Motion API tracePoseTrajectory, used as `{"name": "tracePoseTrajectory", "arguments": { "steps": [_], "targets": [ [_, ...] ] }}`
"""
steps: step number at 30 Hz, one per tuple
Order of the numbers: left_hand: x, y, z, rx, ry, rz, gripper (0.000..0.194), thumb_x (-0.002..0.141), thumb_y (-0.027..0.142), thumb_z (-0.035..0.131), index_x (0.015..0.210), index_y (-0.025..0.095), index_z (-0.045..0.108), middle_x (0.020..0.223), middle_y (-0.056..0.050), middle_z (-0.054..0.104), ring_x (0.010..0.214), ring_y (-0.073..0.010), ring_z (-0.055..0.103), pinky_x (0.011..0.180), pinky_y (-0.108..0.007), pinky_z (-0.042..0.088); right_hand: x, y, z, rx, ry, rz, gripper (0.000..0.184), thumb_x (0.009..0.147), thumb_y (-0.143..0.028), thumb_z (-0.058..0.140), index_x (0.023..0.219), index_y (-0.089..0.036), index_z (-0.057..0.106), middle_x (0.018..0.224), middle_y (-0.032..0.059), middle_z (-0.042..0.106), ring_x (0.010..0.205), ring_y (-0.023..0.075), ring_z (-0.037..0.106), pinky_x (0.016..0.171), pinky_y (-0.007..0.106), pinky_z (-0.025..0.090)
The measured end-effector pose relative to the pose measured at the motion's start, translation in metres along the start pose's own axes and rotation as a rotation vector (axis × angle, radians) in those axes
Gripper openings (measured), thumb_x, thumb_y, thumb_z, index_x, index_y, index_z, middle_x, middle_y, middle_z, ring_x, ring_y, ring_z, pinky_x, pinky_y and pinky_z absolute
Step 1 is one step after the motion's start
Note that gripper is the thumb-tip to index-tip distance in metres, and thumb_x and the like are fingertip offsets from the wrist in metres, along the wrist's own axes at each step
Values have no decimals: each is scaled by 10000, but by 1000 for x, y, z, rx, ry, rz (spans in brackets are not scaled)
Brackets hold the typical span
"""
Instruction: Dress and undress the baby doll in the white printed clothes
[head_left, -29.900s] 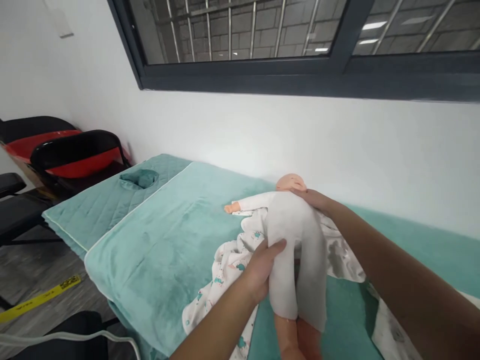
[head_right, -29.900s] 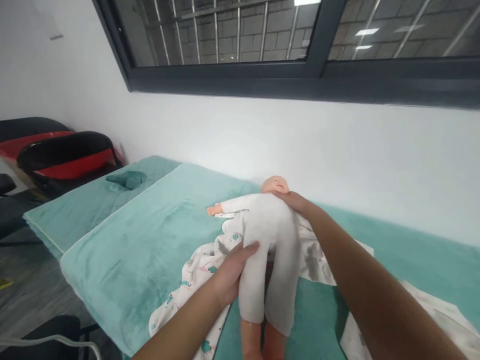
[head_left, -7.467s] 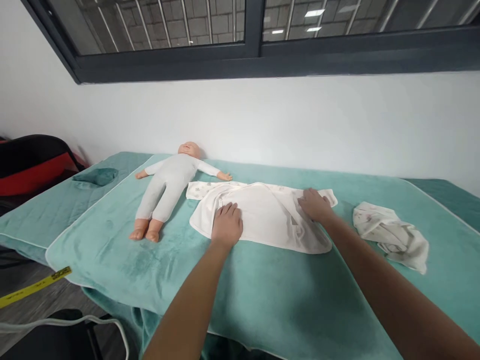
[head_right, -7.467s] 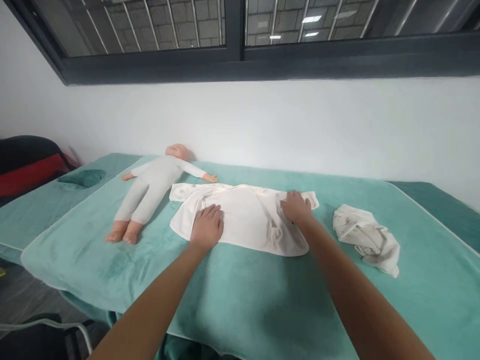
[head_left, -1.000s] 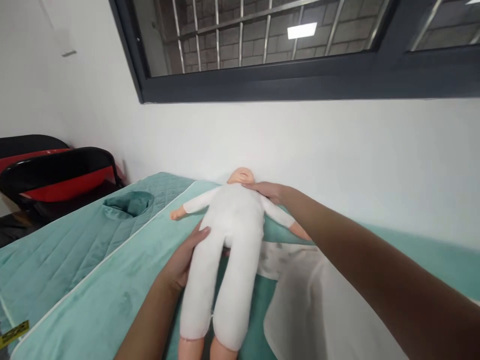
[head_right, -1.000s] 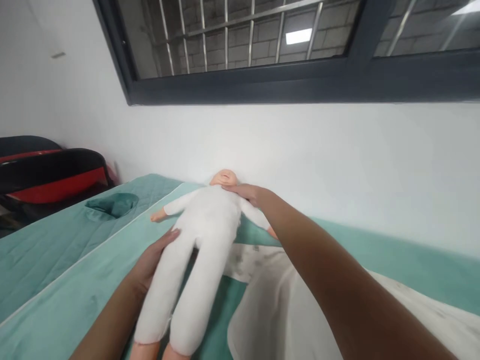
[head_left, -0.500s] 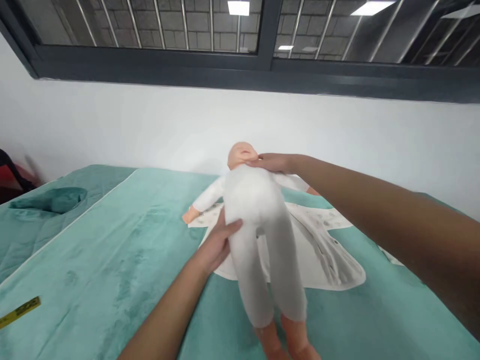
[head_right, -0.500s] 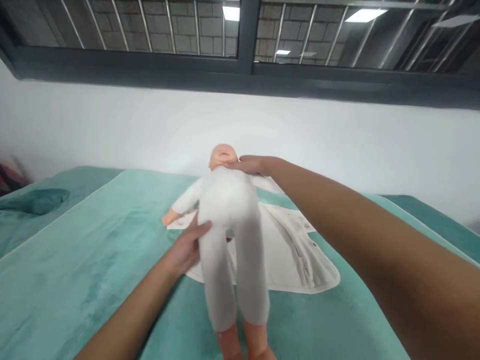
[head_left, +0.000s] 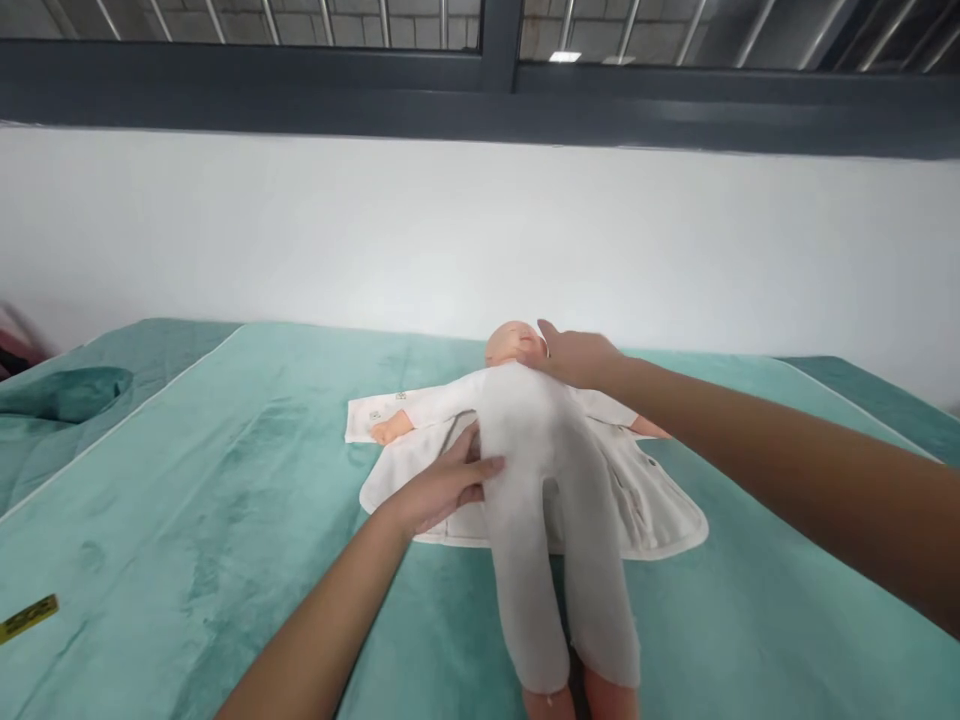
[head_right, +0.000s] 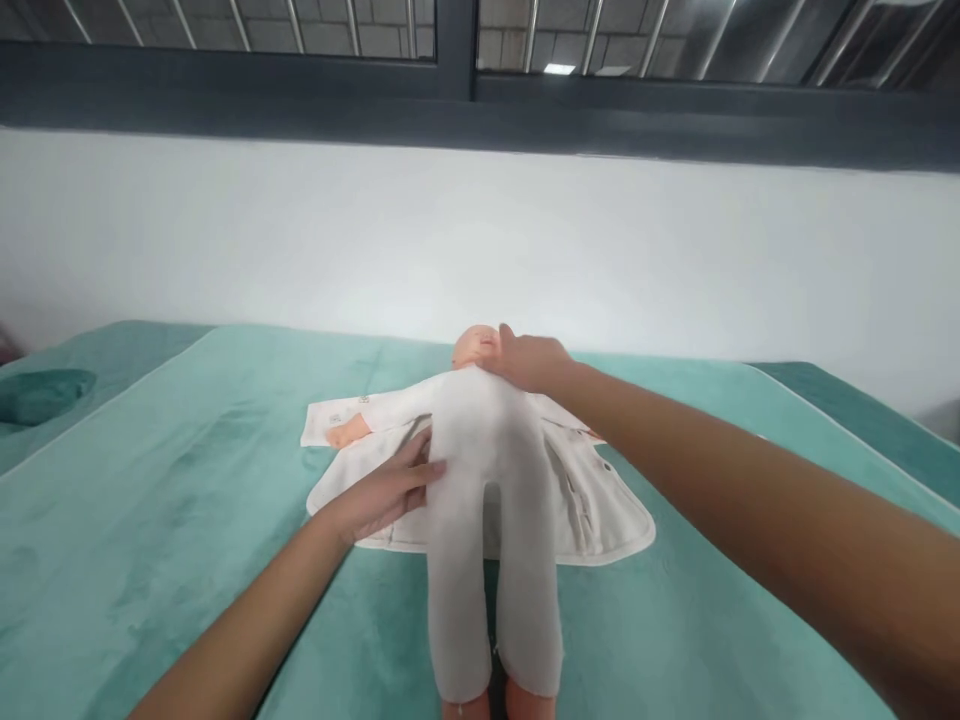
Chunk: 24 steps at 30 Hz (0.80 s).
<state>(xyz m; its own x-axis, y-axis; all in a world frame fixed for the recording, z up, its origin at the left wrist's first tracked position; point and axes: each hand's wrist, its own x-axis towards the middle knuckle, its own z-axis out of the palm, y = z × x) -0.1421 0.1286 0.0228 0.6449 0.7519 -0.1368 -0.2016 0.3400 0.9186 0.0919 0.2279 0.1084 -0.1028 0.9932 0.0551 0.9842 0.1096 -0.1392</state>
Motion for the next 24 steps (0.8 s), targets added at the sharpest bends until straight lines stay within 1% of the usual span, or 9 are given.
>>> {"name": "tracePoseTrajectory", "arguments": {
  "steps": [2, 5, 7, 9, 12, 15, 18, 21, 24],
  "targets": [
    [4, 0, -9, 56, 64, 25, 605, 872, 382, 651, 1426, 272, 436, 1278, -105, 595, 1102, -233, 604, 923, -371, 510, -6, -23, -3, -224, 87, -140, 552, 927, -580, 435, 1241, -133, 515, 1101, 180, 643, 929, 309, 615, 788, 416, 447],
    [10, -2, -22, 231, 214, 139, 501, 887, 372, 609, 1343, 179, 527, 1084, -96, 663, 976, -212, 629, 879, -351, 506, -12, -67, 5, -318, 153, -429, 361, 964, -414, 443, 1173, -136, 537, 1194, 161, 588, 1038, 300, 569, 827, 402, 424],
    [13, -3, -28, 467, 299, 232, 348, 891, 338, 580, 1187, 163, 632, 961, -66, 682, 907, -202, 623, 838, -331, 492, -9, -97, 19, -312, 69, -546, 347, 947, -385, 487, 1186, -137, 532, 1202, 148, 580, 1039, 285, 564, 819, 393, 425],
    [14, -4, -32, 731, 345, 313, 217, 901, 304, 535, 913, 159, 696, 834, -44, 680, 827, -194, 607, 774, -314, 472, -3, -121, 35, -305, -83, -618, 331, 951, -415, 486, 1147, -159, 557, 1157, 125, 603, 1013, 276, 576, 799, 385, 428],
    [14, -5, -36, 980, 322, 424, 279, 906, 225, 475, 716, 172, 672, 784, -34, 687, 810, -192, 607, 759, -309, 459, 8, -142, 54, -278, -307, -596, 364, 950, -516, 465, 1047, -188, 589, 1052, 95, 642, 884, 246, 613, 711, 348, 430],
    [15, -8, -41, 1125, 330, 511, 261, 894, 164, 456, 809, 189, 702, 882, -38, 713, 878, -194, 623, 807, -311, 468, 13, -143, 60, -246, -237, -534, 394, 937, -548, 481, 1031, -180, 586, 1039, 104, 644, 872, 244, 617, 699, 339, 418],
    [19, -11, -49, 1356, 493, 543, 234, 870, 151, 486, 957, 184, 701, 1023, -83, 691, 1020, -248, 588, 889, -372, 455, 9, -132, 53, -98, -44, -407, 422, 955, -566, 423, 1048, -182, 572, 1080, 103, 633, 909, 245, 606, 710, 336, 402],
    [23, -9, -60, 1523, 773, 385, 242, 838, 254, 589, 1050, 169, 670, 1116, -134, 642, 1090, -332, 540, 896, -463, 437, 4, -115, 40, 164, -16, -350, 468, 926, -644, 417, 1007, -209, 571, 1054, 53, 644, 891, 214, 597, 713, 313, 392],
    [27, -4, -70, 1479, 902, 225, 196, 851, 321, 573, 933, 173, 672, 1009, -138, 652, 1020, -343, 569, 836, -463, 443, -1, -102, 29, 310, -125, -430, 489, 880, -689, 467, 983, -227, 589, 1030, 21, 652, 900, 199, 594, 738, 299, 392]
  ]
}}
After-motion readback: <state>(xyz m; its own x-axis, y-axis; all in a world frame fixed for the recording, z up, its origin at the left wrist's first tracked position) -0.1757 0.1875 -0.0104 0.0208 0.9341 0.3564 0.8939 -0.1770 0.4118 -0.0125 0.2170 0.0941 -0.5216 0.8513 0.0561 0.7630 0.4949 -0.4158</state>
